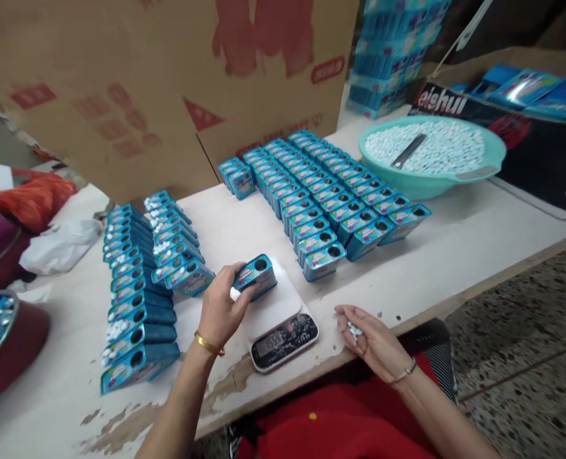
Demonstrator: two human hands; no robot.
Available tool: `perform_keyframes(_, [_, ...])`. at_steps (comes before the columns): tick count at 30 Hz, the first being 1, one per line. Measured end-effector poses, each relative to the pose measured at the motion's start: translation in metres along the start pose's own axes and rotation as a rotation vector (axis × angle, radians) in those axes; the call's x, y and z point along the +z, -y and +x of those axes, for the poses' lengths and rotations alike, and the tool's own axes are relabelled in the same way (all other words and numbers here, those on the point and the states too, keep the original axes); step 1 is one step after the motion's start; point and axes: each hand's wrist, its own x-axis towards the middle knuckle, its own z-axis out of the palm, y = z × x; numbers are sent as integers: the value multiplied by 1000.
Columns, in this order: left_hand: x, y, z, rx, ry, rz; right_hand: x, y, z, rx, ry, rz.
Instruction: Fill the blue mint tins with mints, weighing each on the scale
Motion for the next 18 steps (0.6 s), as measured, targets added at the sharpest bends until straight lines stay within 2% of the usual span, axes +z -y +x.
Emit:
perform_keyframes(3, [5,29,46,-38,-20,109,6,-2,2,-7,-6,-39])
perform_keyframes(7, [23,73,136,-53,-56,243,9,-7,8,-35,-19,-111])
perform_keyframes(9, [30,84,179,-56,-58,273,10,-8,11,-39,-27,-123])
perform_keyframes(11, [32,82,211,-61,-31,282,11,-6,12,-41,-40,-118])
perform_keyframes(13, [31,73,229,-70,2,274,11,-3,11,-50,-48,-92])
perform_keyframes(15, [27,64,233,-70,45,260,4,3,9,-84,-9,-46])
perform_keyframes(17, [20,61,221,-37,110,247,-12,12,8,-68,62,27])
perform_keyframes(18, [15,61,209,-12,107,258,-23,17,6,-66,56,64])
